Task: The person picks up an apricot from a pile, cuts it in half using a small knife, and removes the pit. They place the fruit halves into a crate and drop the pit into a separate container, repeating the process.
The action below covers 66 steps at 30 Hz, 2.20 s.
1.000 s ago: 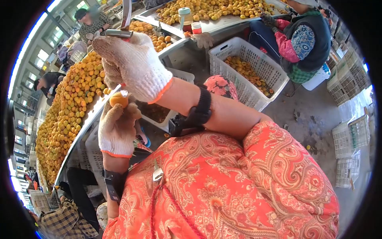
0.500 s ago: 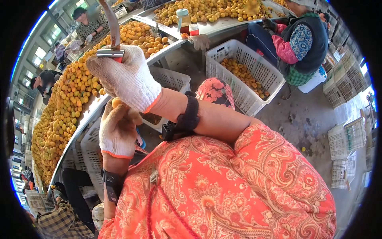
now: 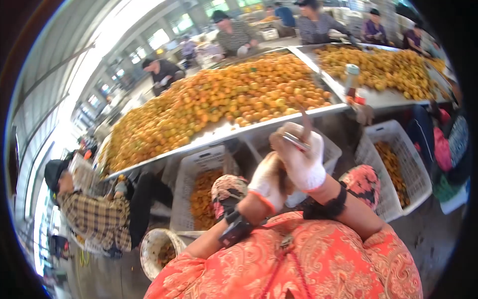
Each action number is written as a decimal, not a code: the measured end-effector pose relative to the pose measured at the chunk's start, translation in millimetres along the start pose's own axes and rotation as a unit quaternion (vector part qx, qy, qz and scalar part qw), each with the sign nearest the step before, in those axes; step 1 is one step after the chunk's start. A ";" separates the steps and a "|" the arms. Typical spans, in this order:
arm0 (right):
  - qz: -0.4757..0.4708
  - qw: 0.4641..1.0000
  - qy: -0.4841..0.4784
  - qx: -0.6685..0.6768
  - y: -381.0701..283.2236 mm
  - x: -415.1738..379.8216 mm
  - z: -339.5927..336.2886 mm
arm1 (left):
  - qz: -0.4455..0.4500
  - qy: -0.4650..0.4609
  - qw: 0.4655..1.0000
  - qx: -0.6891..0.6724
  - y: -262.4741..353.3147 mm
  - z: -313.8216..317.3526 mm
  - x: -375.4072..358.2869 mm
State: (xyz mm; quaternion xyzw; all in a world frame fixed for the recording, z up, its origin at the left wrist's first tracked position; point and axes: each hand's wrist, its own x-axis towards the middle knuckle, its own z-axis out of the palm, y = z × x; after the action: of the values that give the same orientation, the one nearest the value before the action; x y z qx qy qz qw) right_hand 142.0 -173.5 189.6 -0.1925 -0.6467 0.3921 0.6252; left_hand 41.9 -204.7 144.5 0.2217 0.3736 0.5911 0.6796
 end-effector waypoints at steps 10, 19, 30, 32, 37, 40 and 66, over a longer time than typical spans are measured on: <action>0.188 0.930 0.017 0.314 26.4 21.3 5.3 | 0.063 -0.012 0.998 0.026 -2.2 -11.0 -3.1; 0.256 0.897 0.047 0.356 34.3 28.9 7.7 | 0.049 -0.071 0.996 0.015 0.1 -22.6 -7.4; 0.279 0.891 0.021 0.358 30.5 32.4 7.3 | 0.049 -0.084 0.993 0.061 10.4 -19.9 -19.0; 0.299 0.872 0.013 0.387 28.8 32.1 6.8 | 0.044 -0.082 0.994 0.065 13.9 -18.1 -26.1; 0.169 0.963 -0.034 0.207 2.3 34.2 -6.7 | 0.060 -0.049 0.993 0.084 33.0 -22.0 -38.2; 0.081 0.988 -0.126 -0.021 5.3 25.7 -21.7 | 0.079 -0.052 0.992 0.080 45.6 -25.0 -46.1; 0.006 0.950 -0.272 -0.151 -23.9 -13.9 -1.5 | 0.215 -0.008 0.922 0.322 37.7 -20.0 -56.2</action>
State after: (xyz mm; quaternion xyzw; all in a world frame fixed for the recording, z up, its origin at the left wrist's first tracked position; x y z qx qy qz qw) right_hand 151.2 -198.1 198.2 -0.1745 -0.8428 0.3313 0.3866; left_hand 1.2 -254.3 173.9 0.5079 0.4817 0.5695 0.4309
